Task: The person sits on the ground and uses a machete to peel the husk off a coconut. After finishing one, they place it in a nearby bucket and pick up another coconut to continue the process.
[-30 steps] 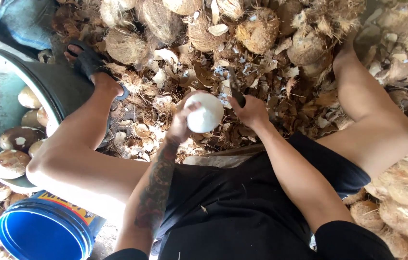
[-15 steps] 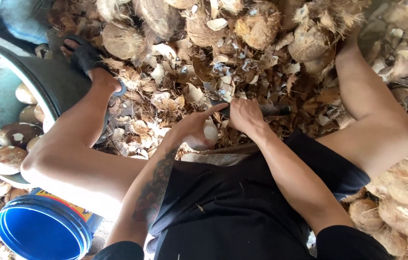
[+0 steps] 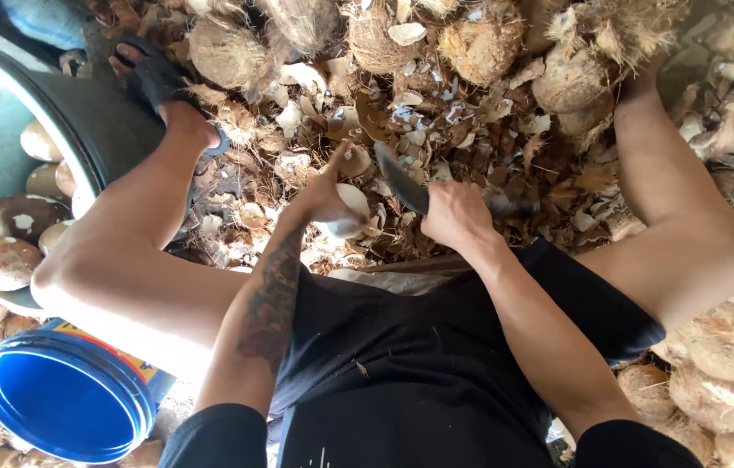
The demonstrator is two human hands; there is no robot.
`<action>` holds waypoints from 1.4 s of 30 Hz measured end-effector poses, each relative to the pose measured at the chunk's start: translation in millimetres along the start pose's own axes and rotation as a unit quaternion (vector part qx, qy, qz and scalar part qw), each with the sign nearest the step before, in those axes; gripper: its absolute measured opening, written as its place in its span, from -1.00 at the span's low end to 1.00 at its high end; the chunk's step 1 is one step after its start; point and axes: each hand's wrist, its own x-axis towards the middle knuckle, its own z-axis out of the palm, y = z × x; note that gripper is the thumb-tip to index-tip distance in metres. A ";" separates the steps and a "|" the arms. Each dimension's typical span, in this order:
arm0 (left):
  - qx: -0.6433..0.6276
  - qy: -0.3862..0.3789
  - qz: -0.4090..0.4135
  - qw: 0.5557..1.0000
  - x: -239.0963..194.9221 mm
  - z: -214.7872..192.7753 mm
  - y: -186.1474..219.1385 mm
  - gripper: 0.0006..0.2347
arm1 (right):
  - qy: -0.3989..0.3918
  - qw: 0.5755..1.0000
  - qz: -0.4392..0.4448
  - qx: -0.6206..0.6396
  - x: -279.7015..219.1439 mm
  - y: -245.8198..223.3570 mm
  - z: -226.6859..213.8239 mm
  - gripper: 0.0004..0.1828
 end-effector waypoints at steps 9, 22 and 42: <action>-0.506 -0.032 0.074 0.859 -20.5 16.0 14.4 0.09 | -0.002 0.986 0.057 0.156 24.0 4.8 -2.7 -0.41; -0.668 0.081 -0.057 0.738 8.0 51.4 -7.9 -0.34 | -0.044 0.988 0.128 0.076 81.3 44.2 77.4 -0.31; -0.681 0.271 0.202 0.650 -4.4 -56.4 34.9 -0.29 | 0.131 0.878 -0.181 0.423 60.0 -153.8 -97.5 -0.21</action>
